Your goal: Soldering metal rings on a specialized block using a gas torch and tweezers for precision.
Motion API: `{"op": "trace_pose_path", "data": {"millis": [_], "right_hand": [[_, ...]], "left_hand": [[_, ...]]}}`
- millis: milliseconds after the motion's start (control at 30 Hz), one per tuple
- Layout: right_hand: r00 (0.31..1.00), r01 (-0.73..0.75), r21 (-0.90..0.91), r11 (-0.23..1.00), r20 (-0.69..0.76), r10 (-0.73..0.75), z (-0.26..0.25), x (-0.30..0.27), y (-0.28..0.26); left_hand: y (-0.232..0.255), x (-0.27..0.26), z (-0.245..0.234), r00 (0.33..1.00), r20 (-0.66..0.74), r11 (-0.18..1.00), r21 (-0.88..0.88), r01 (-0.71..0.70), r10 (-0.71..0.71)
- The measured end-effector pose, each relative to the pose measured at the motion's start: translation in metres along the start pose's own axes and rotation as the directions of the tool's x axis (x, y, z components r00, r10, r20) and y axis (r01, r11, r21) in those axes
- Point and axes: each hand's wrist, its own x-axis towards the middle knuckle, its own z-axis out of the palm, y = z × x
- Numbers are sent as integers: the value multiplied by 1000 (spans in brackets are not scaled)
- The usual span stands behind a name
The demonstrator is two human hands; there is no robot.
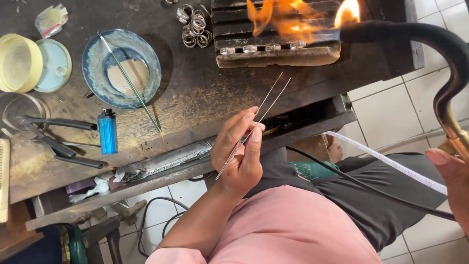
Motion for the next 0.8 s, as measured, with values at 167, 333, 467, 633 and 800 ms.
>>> {"op": "trace_pose_path", "data": {"millis": [167, 333, 467, 633, 800], "right_hand": [[993, 30, -263, 964, -101, -58, 9, -20, -34], [968, 225, -430, 874, -1, -250, 17, -37, -70], [957, 273, -449, 851, 35, -289, 21, -41, -79], [950, 282, -550, 786, 42, -311, 22, -46, -91], [985, 159, -399, 903, 2, -172, 27, -51, -97]], "left_hand": [[-3, -2, 0, 999, -35, 998, -64, 11, -13], [-2, -1, -3, 999, -7, 996, -83, 35, -36], [-4, -2, -3, 999, -8, 994, -103, 42, -43], [-4, -1, -4, 998, -6, 991, -124, 56, -57], [-3, -1, -4, 998, -5, 990, -125, 60, -61]]}}
